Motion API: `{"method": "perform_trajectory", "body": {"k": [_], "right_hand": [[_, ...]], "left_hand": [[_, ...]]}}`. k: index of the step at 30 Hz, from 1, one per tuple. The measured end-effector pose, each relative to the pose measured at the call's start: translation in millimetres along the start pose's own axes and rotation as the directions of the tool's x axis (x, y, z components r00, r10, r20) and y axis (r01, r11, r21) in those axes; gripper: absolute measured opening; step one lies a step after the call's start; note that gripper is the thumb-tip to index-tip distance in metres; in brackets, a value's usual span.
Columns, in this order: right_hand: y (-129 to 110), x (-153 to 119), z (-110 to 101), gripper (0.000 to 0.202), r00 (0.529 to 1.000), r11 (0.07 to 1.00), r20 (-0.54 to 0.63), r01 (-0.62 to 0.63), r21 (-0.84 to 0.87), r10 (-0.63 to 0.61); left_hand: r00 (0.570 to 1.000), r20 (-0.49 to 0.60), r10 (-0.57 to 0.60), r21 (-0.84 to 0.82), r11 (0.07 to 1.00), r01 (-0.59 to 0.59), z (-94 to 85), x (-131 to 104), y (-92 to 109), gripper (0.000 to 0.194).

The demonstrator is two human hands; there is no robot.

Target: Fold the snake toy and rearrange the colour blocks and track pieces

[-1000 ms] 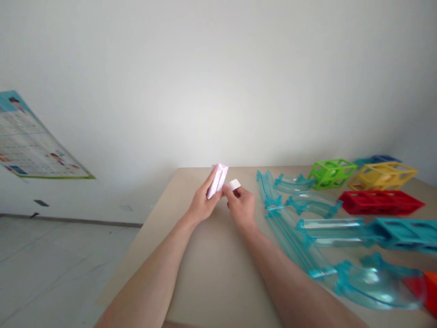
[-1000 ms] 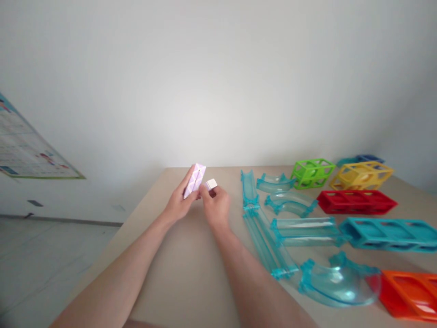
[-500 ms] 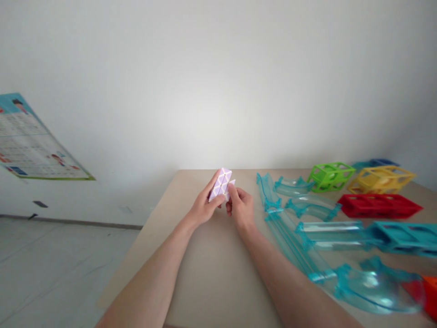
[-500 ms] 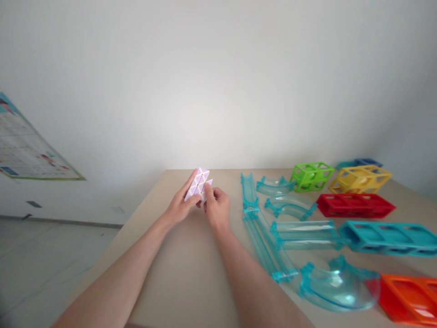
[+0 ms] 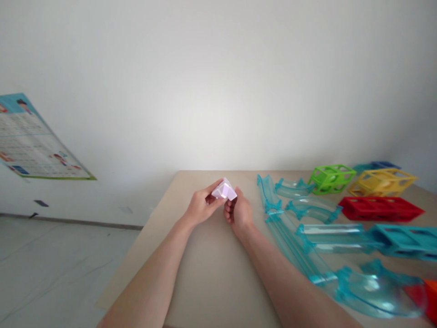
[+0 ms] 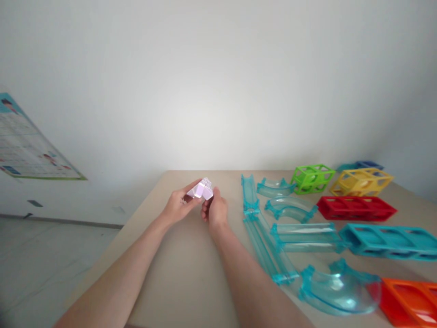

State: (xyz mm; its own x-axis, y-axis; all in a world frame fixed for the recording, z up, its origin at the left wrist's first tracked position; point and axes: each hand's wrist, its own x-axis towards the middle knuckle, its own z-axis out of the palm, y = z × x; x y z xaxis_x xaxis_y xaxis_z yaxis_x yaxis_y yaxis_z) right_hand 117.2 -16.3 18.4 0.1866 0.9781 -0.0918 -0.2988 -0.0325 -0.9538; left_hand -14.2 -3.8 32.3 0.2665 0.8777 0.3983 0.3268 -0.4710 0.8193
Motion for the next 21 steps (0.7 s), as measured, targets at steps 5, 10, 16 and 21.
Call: {"method": "perform_trajectory", "body": {"k": [5,10,16,21], "right_hand": [[3.2,-3.1,-4.0,0.047,0.966,0.947,-0.068,0.229,-0.225,-0.250],[3.9,-3.7,-5.7,0.015,0.905,0.857,-0.070,0.369,-0.360,-0.419],[10.0,-2.6,-3.0,0.031,0.909,0.856,-0.020,0.385,-0.345,-0.417],[11.6,3.9,-4.4,0.033,0.923,0.910,-0.089,0.346,-0.230,-0.373]], "left_hand": [[0.959,-0.280,-0.052,0.047,0.997,0.068,5.2,5.8,-6.0,0.033],[0.939,-0.317,-0.135,-0.009,0.990,0.140,5.5,13.5,-12.6,0.039],[0.919,-0.319,-0.231,-0.096,0.973,0.211,5.5,16.4,-20.6,0.051],[0.914,-0.255,-0.316,-0.272,0.930,0.246,5.3,15.3,-21.6,0.058]]}}
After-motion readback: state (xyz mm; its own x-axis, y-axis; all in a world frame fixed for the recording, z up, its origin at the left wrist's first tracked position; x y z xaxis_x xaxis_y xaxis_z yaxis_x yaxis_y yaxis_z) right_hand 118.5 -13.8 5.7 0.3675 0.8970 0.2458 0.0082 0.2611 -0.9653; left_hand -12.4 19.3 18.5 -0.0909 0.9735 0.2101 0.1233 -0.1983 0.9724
